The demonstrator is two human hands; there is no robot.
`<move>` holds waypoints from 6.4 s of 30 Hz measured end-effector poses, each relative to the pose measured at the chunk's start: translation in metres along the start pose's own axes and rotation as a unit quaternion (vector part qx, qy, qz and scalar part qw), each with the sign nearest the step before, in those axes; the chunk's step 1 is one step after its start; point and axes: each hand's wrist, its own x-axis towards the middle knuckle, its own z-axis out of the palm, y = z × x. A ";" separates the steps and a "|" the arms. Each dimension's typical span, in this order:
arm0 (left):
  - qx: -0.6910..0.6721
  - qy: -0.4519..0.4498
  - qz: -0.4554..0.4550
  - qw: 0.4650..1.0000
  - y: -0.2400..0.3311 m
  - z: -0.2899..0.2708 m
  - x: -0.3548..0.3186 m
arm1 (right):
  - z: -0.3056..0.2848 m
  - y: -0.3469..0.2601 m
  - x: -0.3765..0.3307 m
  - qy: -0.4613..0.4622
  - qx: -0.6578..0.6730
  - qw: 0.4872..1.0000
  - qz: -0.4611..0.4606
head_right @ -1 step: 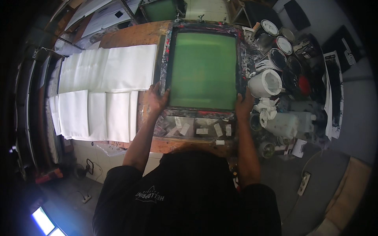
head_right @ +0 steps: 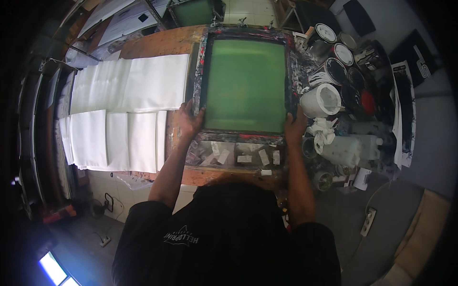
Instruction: The person handles white fabric pieces, then applies masking tape to the edges of a green screen-printing frame. The person secures the frame onto a workbench using clamps and adjusts the tension.
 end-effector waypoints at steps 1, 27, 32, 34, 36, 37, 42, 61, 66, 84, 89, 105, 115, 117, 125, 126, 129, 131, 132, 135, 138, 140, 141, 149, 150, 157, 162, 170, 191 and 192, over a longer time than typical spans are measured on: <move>0.005 0.001 -0.002 1.000 0.001 0.001 0.000 | 0.000 0.001 0.000 0.000 -0.003 1.000 -0.001; -0.030 -0.007 0.018 0.999 0.004 0.000 0.011 | 0.005 -0.008 0.008 0.030 -0.001 0.999 0.032; -0.011 -0.006 0.010 1.000 0.001 0.000 0.009 | 0.004 -0.016 0.010 0.021 -0.005 0.999 0.047; -0.009 -0.008 0.006 1.000 0.003 0.000 0.009 | 0.003 -0.016 0.010 0.022 -0.006 0.999 0.046; -0.013 -0.012 0.004 1.000 0.005 -0.002 0.010 | 0.003 -0.014 0.010 0.021 -0.006 0.999 0.046; -0.010 -0.015 0.000 1.000 0.005 -0.002 0.010 | 0.003 -0.015 0.010 0.020 -0.008 0.999 0.046; -0.016 -0.018 0.005 1.000 0.003 -0.002 0.011 | 0.004 -0.012 0.009 0.016 -0.010 0.999 0.047; -0.011 -0.026 -0.020 0.999 0.007 -0.002 0.012 | 0.002 -0.013 0.010 0.004 -0.005 0.999 0.047; -0.012 -0.014 -0.017 1.000 0.006 -0.003 0.010 | 0.000 -0.020 0.010 0.004 0.011 0.998 0.054; -0.091 -0.055 -0.027 0.994 0.012 -0.017 0.014 | 0.002 -0.008 0.006 0.011 0.031 0.998 0.046; -0.113 -0.074 -0.035 0.990 0.013 -0.021 0.015 | 0.003 -0.006 0.004 0.022 0.035 0.998 0.043; -0.050 -0.064 -0.032 0.996 0.017 -0.020 0.019 | 0.087 -0.098 0.163 0.038 0.091 0.995 0.000; -0.071 -0.084 -0.076 0.991 0.021 -0.020 0.020 | 0.164 -0.064 0.384 -0.185 -0.035 0.979 0.083; -0.063 -0.072 -0.070 0.993 0.023 -0.018 0.021 | 0.159 -0.047 0.402 -0.282 0.069 0.954 0.077; -0.077 -0.096 -0.096 0.988 0.025 -0.023 0.024 | 0.175 -0.048 0.383 -0.235 0.186 0.953 0.035; -0.079 -0.095 -0.096 0.988 0.024 -0.023 0.023 | 0.171 -0.052 0.385 -0.260 0.186 0.945 0.061; -0.077 -0.103 -0.093 0.987 0.027 -0.021 0.028 | 0.171 -0.026 0.397 -0.252 0.190 0.949 0.016; -0.077 -0.102 -0.102 0.987 0.026 -0.021 0.027 | 0.172 -0.031 0.398 -0.255 0.158 0.954 0.006; -0.081 -0.097 -0.108 0.986 0.025 -0.022 0.026 | 0.170 -0.049 0.395 -0.271 0.122 0.954 0.032; -0.083 -0.101 -0.103 0.986 0.029 -0.023 0.027 | 0.168 -0.047 0.399 -0.277 0.115 0.952 0.064; -0.089 -0.099 -0.101 0.986 0.026 -0.022 0.026 | 0.176 -0.031 0.401 -0.244 0.186 0.951 0.046; -0.090 -0.096 -0.100 0.986 0.027 -0.021 0.026 | 0.178 -0.028 0.400 -0.231 0.199 0.952 0.023; -0.086 -0.095 -0.098 0.987 0.027 -0.022 0.027 | 0.179 -0.027 0.399 -0.233 0.186 0.954 0.010; -0.088 -0.081 -0.090 0.989 0.022 -0.018 0.023 | 0.183 -0.029 0.409 -0.285 0.250 0.925 0.020; -0.100 -0.086 -0.103 0.986 0.023 -0.019 0.024 | 0.181 -0.033 0.404 -0.259 0.224 0.939 0.034; -0.135 -0.061 -0.082 0.986 0.008 -0.010 0.015 | 0.188 -0.076 0.321 0.218 0.019 0.968 -0.123; -0.107 -0.068 -0.071 0.989 0.014 -0.016 0.018 | 0.208 -0.129 0.275 0.075 0.138 0.982 -0.105; -0.093 -0.070 -0.066 0.991 0.015 -0.017 0.020 | 0.244 -0.143 0.306 0.024 -0.005 0.998 -0.058; -0.050 -0.103 -0.075 0.991 0.012 -0.015 0.025 | 0.214 -0.154 0.253 -0.135 -0.135 0.963 -0.191; -0.045 -0.111 -0.075 0.990 0.011 -0.015 0.024 | 0.211 -0.148 0.251 -0.116 -0.140 0.966 -0.183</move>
